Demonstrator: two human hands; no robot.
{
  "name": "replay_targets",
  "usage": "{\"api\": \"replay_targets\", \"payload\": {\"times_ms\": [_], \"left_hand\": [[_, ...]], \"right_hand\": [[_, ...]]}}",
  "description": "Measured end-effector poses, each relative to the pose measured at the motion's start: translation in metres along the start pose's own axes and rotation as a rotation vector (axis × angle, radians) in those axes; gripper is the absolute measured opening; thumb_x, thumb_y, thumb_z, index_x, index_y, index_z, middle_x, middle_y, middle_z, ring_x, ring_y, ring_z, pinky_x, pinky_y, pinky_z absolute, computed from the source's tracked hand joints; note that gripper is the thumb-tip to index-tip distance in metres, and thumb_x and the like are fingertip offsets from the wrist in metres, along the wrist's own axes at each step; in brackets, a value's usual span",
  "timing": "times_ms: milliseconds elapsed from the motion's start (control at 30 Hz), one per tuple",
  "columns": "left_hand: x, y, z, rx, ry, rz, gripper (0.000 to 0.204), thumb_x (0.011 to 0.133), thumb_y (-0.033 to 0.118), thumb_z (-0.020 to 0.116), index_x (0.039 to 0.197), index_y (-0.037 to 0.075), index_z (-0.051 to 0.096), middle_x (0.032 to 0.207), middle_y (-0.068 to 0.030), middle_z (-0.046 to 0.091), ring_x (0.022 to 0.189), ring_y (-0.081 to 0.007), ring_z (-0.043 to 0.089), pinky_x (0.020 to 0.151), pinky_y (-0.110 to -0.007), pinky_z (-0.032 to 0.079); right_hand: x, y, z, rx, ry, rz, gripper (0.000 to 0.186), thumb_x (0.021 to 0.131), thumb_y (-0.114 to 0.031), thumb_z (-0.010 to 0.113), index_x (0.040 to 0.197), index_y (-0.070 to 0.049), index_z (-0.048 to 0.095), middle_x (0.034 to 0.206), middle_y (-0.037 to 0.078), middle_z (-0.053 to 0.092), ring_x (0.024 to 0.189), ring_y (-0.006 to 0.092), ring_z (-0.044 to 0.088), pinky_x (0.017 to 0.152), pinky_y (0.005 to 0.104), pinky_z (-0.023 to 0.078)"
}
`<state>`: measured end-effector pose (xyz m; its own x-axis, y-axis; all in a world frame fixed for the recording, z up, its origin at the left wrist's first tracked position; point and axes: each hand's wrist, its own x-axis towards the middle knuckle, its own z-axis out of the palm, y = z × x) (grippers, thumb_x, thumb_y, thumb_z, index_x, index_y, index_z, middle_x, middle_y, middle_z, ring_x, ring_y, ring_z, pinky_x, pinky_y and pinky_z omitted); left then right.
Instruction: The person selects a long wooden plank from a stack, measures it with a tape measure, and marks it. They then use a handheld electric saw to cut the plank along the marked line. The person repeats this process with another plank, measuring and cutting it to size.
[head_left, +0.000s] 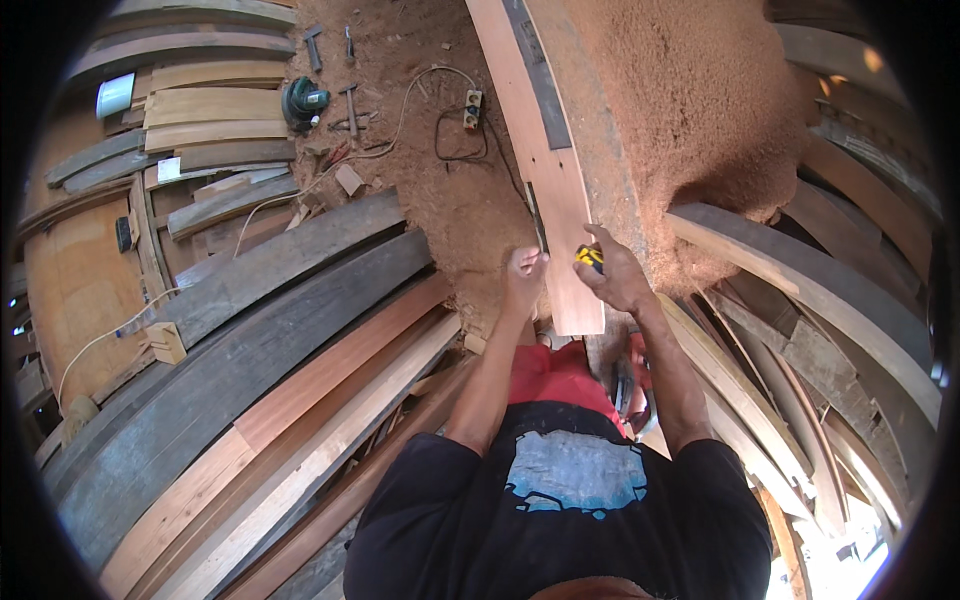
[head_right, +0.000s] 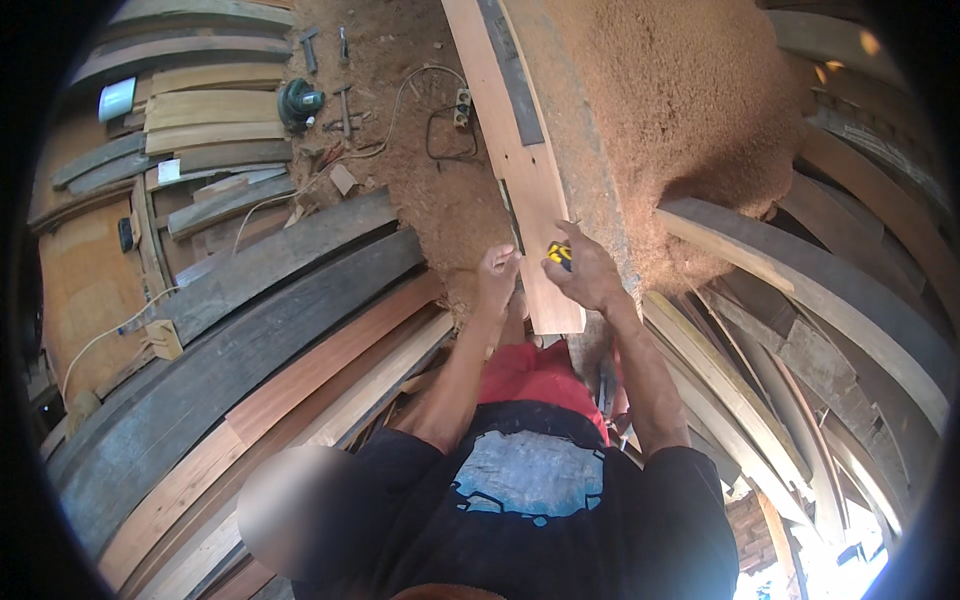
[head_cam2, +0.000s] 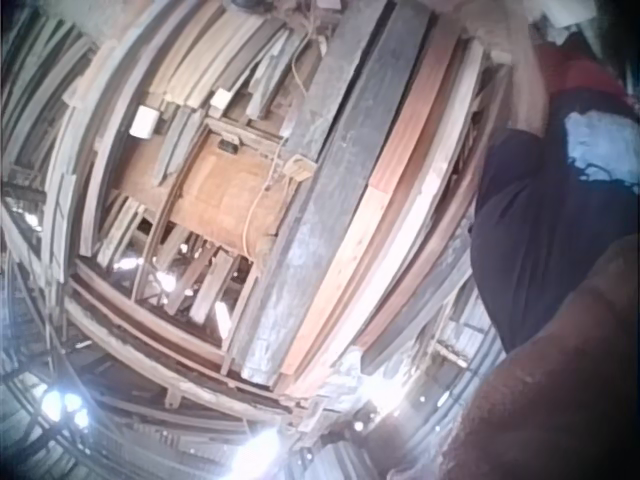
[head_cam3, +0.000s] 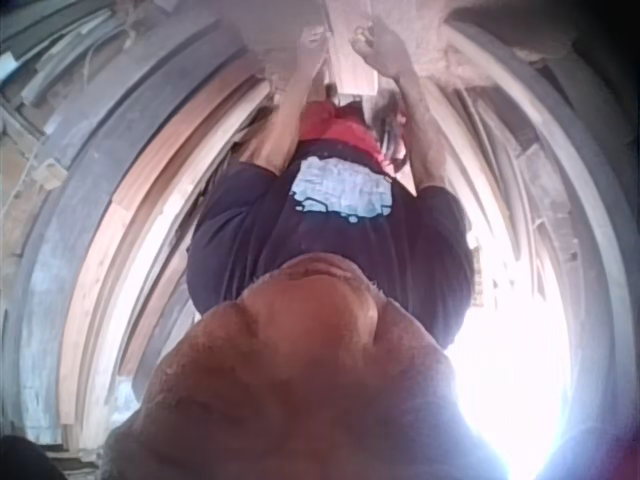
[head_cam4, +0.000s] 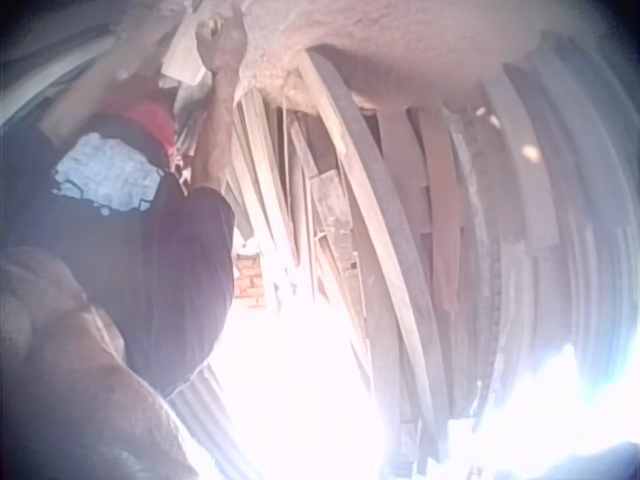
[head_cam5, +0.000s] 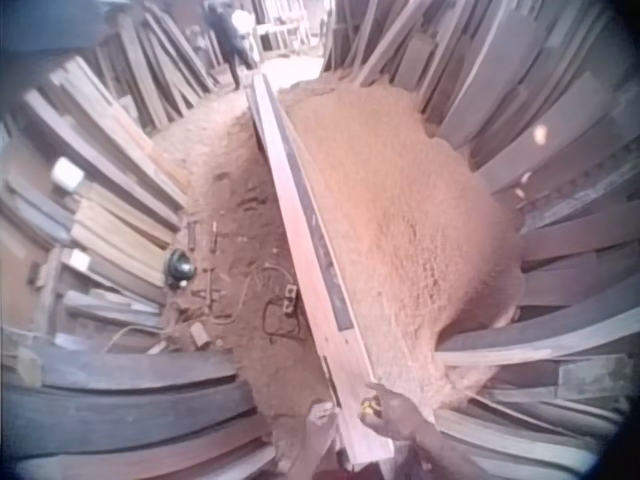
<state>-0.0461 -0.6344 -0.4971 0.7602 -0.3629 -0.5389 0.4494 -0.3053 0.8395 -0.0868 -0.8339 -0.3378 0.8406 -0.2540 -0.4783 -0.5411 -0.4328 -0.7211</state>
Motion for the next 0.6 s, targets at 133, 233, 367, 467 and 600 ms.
{"api": "replay_targets", "payload": {"times_ms": [133,233,367,467,600], "left_hand": [[0.011,0.091,-0.012,-0.374,-0.463,-0.147,0.033,0.096,0.024,0.068,0.116,-0.002,0.062,0.097,-0.0065,0.067,0.086,-0.0132,0.062,0.081,-0.030,0.051],[0.024,0.106,-0.014,-0.400,-0.501,-0.101,0.025,0.096,0.018,0.068,0.111,-0.001,0.063,0.093,-0.0052,0.067,0.081,-0.0114,0.061,0.075,-0.028,0.051],[0.057,0.112,-0.021,-0.348,-0.333,-0.062,0.016,0.096,0.012,0.066,0.109,0.003,0.062,0.092,-0.0031,0.066,0.077,-0.0125,0.062,0.071,-0.027,0.052],[0.101,0.113,-0.035,-0.359,-0.080,-0.063,0.015,0.096,0.012,0.066,0.107,0.002,0.062,0.091,-0.0042,0.066,0.075,-0.0119,0.062,0.067,-0.026,0.053],[0.148,0.100,-0.035,-0.252,0.092,-0.129,0.019,0.095,0.015,0.069,0.107,0.002,0.063,0.093,-0.0046,0.067,0.075,-0.0112,0.062,0.067,-0.026,0.053]], "right_hand": [[0.004,-0.031,-0.008,-0.125,-0.071,-0.074,0.081,0.084,-0.032,0.072,0.150,-0.006,0.033,0.121,0.022,0.060,0.111,0.0390,0.062,0.097,0.0452,0.050],[0.014,-0.043,-0.021,-0.115,-0.090,-0.106,0.081,0.083,-0.031,0.071,0.151,-0.008,0.032,0.123,0.022,0.059,0.112,0.0381,0.061,0.097,0.0446,0.050],[0.040,-0.045,-0.043,-0.391,-0.100,-0.169,0.067,0.085,-0.025,0.067,0.147,-0.014,0.042,0.131,0.019,0.054,0.119,0.0359,0.056,0.097,0.0448,0.052],[0.066,-0.027,-0.068,-0.599,0.010,-0.063,0.056,0.085,-0.020,0.064,0.140,-0.017,0.053,0.138,0.016,0.050,0.126,0.0363,0.050,0.101,0.0472,0.051],[0.090,0.003,-0.101,-0.718,0.172,-0.074,0.052,0.084,-0.014,0.064,0.135,-0.021,0.060,0.143,0.015,0.046,0.132,0.0386,0.044,0.107,0.0505,0.047]]}}
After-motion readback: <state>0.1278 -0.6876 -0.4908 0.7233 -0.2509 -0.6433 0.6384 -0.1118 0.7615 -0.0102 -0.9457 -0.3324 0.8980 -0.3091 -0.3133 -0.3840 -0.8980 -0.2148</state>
